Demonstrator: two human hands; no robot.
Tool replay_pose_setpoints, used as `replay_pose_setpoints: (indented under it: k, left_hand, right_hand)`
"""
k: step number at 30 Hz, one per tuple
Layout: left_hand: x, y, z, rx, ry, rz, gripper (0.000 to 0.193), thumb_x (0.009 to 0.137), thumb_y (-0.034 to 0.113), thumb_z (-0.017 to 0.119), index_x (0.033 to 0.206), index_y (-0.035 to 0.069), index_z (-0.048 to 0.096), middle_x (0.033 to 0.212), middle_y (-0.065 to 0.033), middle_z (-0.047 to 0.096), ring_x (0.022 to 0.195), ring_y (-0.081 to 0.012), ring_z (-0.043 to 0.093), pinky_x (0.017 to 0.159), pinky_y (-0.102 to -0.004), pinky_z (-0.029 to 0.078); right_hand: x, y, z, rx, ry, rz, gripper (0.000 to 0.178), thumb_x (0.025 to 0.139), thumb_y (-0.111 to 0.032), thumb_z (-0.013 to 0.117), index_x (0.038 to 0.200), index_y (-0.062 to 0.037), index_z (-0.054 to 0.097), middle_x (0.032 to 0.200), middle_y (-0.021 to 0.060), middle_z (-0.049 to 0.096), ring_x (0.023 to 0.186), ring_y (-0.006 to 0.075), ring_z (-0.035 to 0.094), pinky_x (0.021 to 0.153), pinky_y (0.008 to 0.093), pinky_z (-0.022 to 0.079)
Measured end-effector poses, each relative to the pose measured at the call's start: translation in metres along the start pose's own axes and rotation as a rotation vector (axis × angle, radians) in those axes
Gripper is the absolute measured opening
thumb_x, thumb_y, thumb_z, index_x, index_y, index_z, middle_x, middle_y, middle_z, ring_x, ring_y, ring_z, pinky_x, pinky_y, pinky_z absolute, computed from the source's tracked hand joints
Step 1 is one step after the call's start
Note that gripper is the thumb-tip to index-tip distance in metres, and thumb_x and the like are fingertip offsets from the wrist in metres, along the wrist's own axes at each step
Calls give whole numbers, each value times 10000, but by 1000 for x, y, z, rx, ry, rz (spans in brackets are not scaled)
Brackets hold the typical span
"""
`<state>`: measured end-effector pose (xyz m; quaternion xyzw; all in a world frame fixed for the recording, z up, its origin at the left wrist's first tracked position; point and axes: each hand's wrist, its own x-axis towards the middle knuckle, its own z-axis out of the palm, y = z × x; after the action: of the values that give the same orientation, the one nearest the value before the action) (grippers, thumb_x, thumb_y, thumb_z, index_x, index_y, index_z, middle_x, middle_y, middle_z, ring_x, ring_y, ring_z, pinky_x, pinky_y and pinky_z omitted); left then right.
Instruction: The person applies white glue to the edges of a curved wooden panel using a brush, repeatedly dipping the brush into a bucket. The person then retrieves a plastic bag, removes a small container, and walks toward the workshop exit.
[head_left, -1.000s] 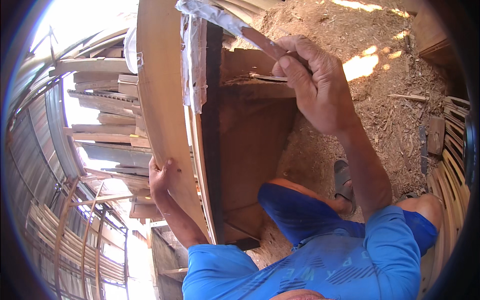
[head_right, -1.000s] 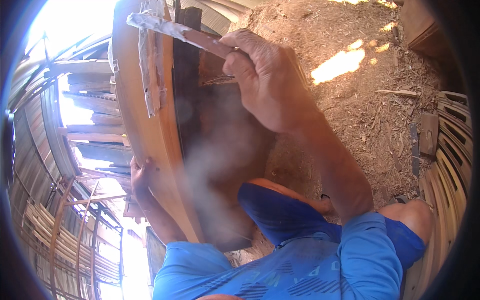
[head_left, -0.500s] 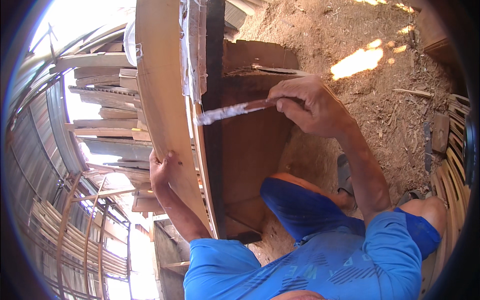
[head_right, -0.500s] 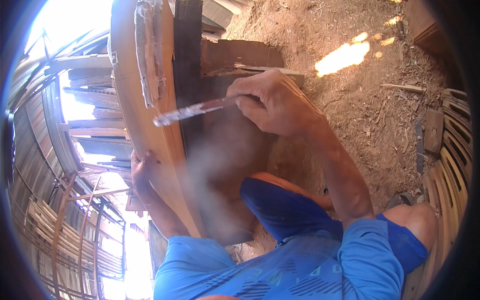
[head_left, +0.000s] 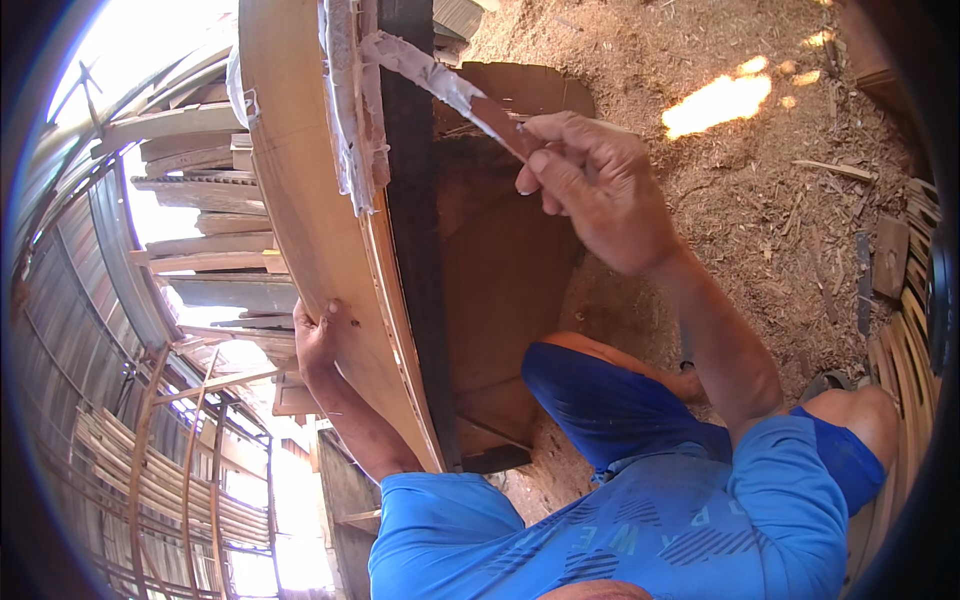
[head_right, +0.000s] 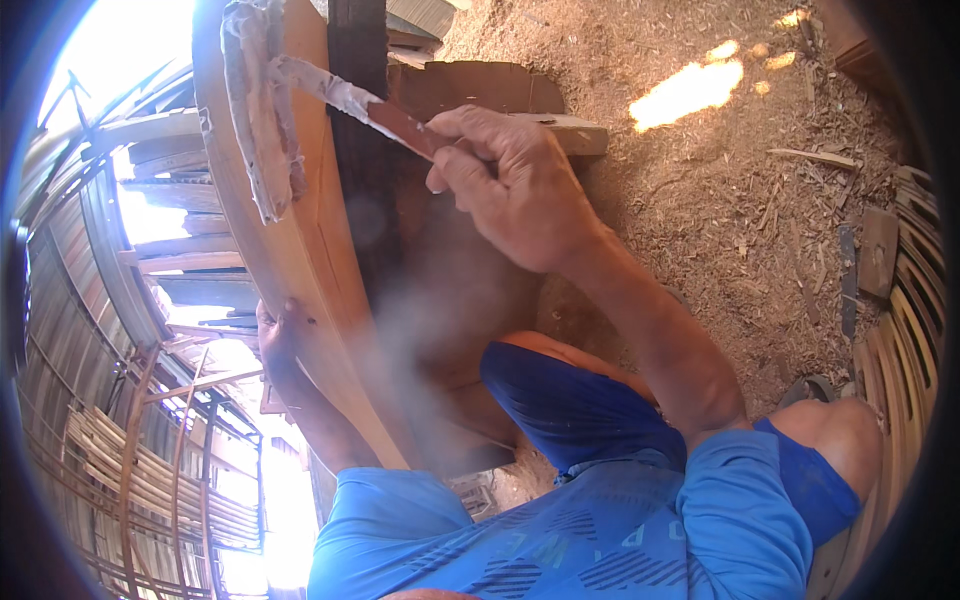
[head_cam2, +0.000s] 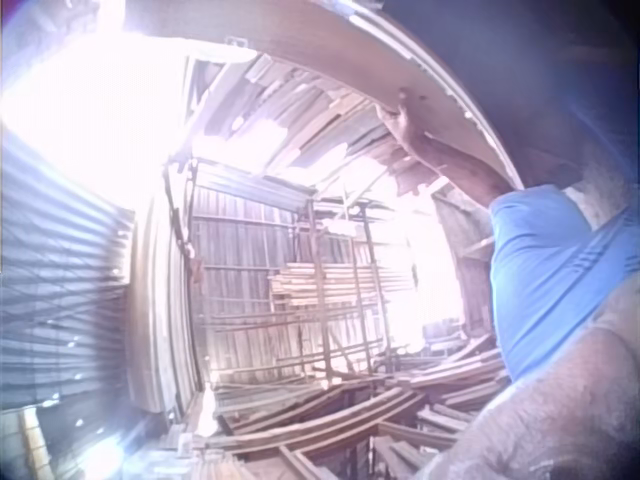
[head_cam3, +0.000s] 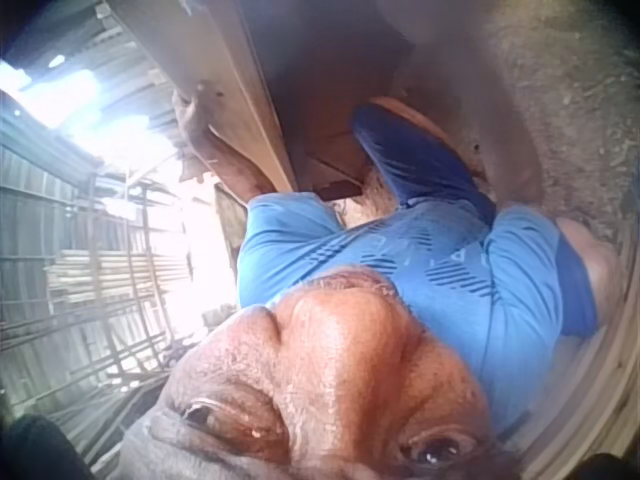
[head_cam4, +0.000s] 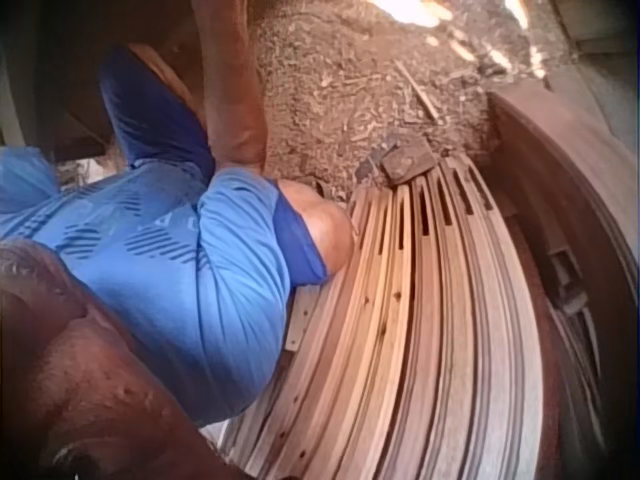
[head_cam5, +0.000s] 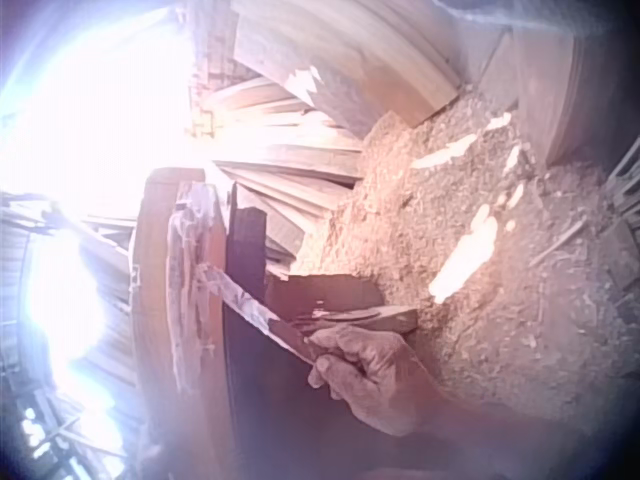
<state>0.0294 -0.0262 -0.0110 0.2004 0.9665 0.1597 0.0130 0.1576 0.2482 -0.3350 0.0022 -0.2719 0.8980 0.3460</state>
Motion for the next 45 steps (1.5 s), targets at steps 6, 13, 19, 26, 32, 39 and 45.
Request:
replay_pose_setpoints:
  k: [6,13,19,26,32,39,45]
  left_hand:
    - [2,-18,-12,15,53,-7,642,803,369,825,1235,-1,528,944,-59,651,780,-127,624,657,-278,531]
    - [0,-4,0,-24,17,0,523,820,342,811,1143,3,578,884,-41,654,757,-117,626,647,-273,531]
    - [-1,-2,0,-12,45,-4,525,820,335,811,1151,12,562,862,-45,655,710,-128,628,604,-275,531]
    - [1,-10,-1,-68,36,46,542,820,340,813,1166,16,551,866,-47,652,691,-124,620,601,-271,526]
    - [-1,-3,1,-50,22,49,541,827,349,805,1167,13,551,856,-37,645,697,-116,608,606,-262,518]
    - [-4,-6,0,19,111,-10,539,814,363,814,1140,13,565,879,-42,631,722,-113,607,607,-264,517]
    - [-6,4,13,17,184,-10,523,816,378,810,1123,25,577,827,-24,623,690,-106,602,589,-252,507]
  right_hand:
    - [-11,42,2,-113,-101,-127,206,935,-58,508,1112,-23,608,781,14,636,667,51,561,598,218,465]
    - [-1,-6,21,278,91,11,233,980,-39,506,1197,-3,581,878,64,661,692,69,612,643,208,512]
    - [-9,-34,55,-40,94,-226,414,944,-25,586,1342,47,501,991,164,674,824,165,670,736,275,544]
    - [-50,-27,90,79,-94,-114,617,917,21,626,1478,12,370,1061,143,605,860,169,598,781,288,523]
    - [-20,-62,67,346,-103,-159,463,883,13,608,1327,71,490,934,201,612,834,277,625,760,359,498]
    - [12,-28,26,-217,89,-410,424,864,-2,625,1278,42,550,946,201,630,853,349,622,783,382,502]
    - [-7,23,30,-289,120,-447,475,823,54,639,1287,2,556,1036,203,625,903,370,632,796,416,510]
